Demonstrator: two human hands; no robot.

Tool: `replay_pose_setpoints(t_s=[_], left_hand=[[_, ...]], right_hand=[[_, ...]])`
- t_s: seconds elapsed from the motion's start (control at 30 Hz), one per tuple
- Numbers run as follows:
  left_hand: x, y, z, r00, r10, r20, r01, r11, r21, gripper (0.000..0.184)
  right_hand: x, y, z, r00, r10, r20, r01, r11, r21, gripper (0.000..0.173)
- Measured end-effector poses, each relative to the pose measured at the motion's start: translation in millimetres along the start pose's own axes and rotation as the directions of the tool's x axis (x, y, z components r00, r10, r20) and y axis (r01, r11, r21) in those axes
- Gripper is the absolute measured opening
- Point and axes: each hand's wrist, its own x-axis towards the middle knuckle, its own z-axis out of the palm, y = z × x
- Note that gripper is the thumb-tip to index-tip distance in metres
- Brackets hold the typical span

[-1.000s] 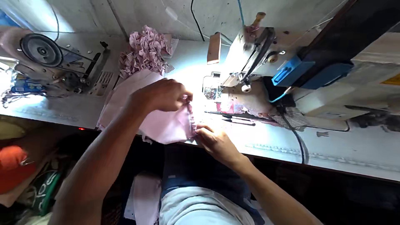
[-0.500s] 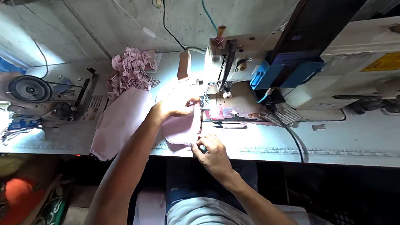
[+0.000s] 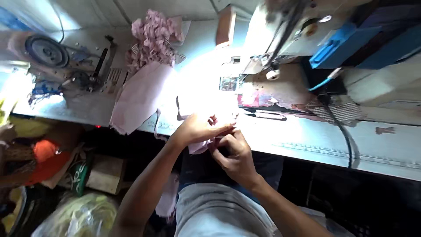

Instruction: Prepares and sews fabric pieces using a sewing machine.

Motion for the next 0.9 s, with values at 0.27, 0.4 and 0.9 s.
replay_pose_setpoints(t_s=[0.27, 0.4, 0.9], left_hand=[[-93, -38, 9, 0.946, 0.316, -0.068, -0.275, 0.679, -0.680, 0.025], [-152, -48, -1, 0.943, 0.286, -0.169, -0.332, 0.815, -0.476, 0.027], [-319, -135, 33, 0.716, -0.511, -0.475, 0.543, 0.836, -0.080, 0.022]], right_hand=[[1, -20, -5, 0.874, -0.366, 0.319, 0.290, 0.921, 0.260, 0.023], [5, -44, 13, 0.806, -0.482, 0.345, 0.499, 0.865, 0.043, 0.032], [2, -21, 185, 0.389, -0.325, 0.862, 0.445, 0.885, 0.133, 0.021]])
